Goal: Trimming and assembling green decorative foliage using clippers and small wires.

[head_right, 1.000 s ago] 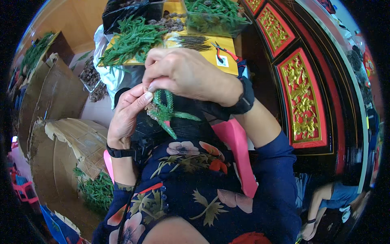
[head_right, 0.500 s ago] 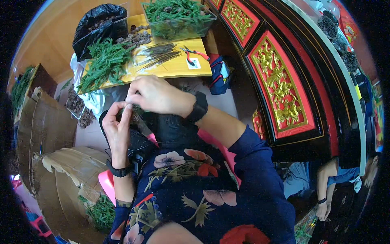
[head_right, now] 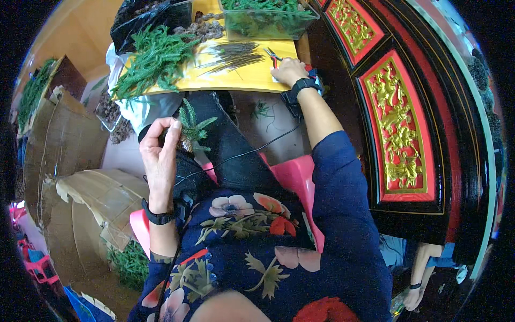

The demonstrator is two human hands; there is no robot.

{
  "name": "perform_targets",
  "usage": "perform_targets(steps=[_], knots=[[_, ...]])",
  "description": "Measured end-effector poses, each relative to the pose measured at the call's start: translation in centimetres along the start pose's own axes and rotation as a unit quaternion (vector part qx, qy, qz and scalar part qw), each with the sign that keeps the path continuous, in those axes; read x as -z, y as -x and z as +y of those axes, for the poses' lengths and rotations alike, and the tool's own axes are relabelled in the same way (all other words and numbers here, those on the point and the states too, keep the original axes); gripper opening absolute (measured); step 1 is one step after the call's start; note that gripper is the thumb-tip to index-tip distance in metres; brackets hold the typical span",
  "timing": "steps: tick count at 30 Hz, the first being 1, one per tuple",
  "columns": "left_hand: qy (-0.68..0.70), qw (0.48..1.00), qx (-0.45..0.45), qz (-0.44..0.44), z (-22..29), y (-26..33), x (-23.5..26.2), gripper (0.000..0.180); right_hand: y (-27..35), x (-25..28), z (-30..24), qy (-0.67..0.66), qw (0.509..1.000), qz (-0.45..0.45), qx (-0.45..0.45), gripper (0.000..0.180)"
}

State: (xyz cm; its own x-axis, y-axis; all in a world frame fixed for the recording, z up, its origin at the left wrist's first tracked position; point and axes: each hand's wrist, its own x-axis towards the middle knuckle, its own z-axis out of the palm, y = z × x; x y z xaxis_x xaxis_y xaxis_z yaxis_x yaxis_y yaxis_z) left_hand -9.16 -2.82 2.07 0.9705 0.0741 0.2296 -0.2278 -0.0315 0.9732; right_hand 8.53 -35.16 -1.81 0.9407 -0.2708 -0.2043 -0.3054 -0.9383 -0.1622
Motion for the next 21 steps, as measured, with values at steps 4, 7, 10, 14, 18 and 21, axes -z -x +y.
perform_targets(steps=[4,7,10,14,18,21], knots=[[0.006,1.0,-0.006,0.009,-0.2,0.2,0.1,0.012,0.5,-1.8,-1.3,0.074,0.991,0.106,-0.025,0.067],[-0.009,1.0,-0.026,0.01,-0.2,0.2,0.2,0.013,0.6,-2.8,-1.0,0.028,0.974,0.21,-0.082,0.054],[-0.016,0.998,-0.046,0.033,-0.4,0.0,0.6,0.013,1.7,-2.3,-1.3,-0.079,0.967,0.234,-0.068,0.05],[-0.053,0.995,-0.066,0.049,-0.4,-0.5,0.8,0.012,7.5,0.5,-4.8,-0.263,0.939,0.206,0.075,0.043],[-0.07,0.995,-0.041,0.051,0.4,0.0,1.0,0.01,16.8,1.2,-11.5,-0.554,0.778,-0.002,0.295,0.027],[-0.088,0.993,-0.059,0.046,0.5,-0.1,0.8,0.01,19.1,-0.1,-13.9,-0.581,0.727,-0.016,0.365,0.03]])
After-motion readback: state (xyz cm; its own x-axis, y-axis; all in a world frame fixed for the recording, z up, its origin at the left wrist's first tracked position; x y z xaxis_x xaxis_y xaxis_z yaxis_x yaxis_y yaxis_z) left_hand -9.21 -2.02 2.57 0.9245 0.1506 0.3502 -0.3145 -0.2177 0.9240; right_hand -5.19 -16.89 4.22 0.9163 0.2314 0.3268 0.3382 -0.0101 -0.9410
